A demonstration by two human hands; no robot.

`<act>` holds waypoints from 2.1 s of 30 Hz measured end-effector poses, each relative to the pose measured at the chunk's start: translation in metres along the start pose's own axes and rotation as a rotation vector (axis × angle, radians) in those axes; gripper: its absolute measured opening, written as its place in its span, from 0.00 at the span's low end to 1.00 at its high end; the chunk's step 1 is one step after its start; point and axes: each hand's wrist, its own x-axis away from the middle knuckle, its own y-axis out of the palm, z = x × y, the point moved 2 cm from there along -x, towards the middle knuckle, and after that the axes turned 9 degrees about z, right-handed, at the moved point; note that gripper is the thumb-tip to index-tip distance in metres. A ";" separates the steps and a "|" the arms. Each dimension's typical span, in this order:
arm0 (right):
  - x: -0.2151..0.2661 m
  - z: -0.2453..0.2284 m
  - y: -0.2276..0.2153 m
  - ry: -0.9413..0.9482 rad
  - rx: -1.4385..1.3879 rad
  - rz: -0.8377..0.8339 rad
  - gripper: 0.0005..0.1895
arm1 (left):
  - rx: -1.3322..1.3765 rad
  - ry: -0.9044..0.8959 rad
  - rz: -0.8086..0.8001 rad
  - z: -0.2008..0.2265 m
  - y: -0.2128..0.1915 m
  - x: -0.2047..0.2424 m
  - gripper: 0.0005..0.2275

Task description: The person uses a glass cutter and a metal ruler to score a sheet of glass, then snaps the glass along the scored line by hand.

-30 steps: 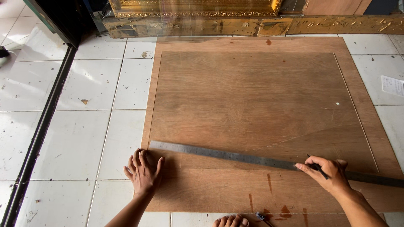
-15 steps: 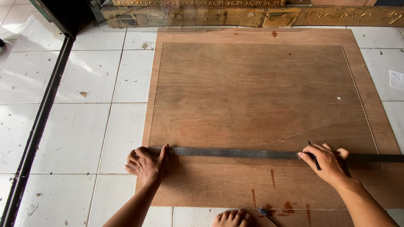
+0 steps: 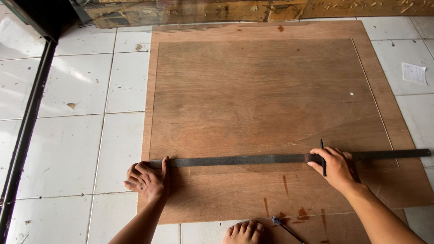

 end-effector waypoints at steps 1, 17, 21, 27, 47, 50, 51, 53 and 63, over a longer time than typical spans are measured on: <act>0.002 -0.002 -0.006 0.008 0.002 -0.002 0.21 | -0.001 0.007 -0.004 -0.004 0.005 0.001 0.43; -0.015 -0.018 -0.038 0.053 -0.390 0.164 0.16 | 0.013 0.026 0.085 -0.011 0.013 -0.005 0.44; -0.046 -0.026 -0.040 0.321 -0.711 0.145 0.24 | -0.042 0.044 0.147 -0.013 0.017 -0.006 0.44; -0.046 -0.052 -0.038 0.380 -1.092 0.201 0.16 | -0.076 0.083 0.159 -0.017 0.021 -0.009 0.45; -0.014 -0.006 0.000 0.423 -1.072 0.162 0.10 | 0.023 0.061 0.026 -0.010 0.001 -0.001 0.41; -0.016 -0.006 0.002 0.383 -1.099 0.171 0.12 | 0.086 0.070 -0.007 -0.013 0.004 -0.005 0.39; -0.017 -0.009 0.004 0.378 -1.096 0.162 0.12 | 0.083 0.069 -0.023 -0.015 0.003 -0.006 0.39; -0.022 -0.023 0.007 0.362 -1.113 0.135 0.13 | 0.078 0.073 -0.021 -0.015 0.004 -0.008 0.38; -0.051 -0.177 -0.023 -0.213 -0.947 -0.036 0.14 | 0.117 0.037 -0.014 -0.012 0.005 -0.008 0.40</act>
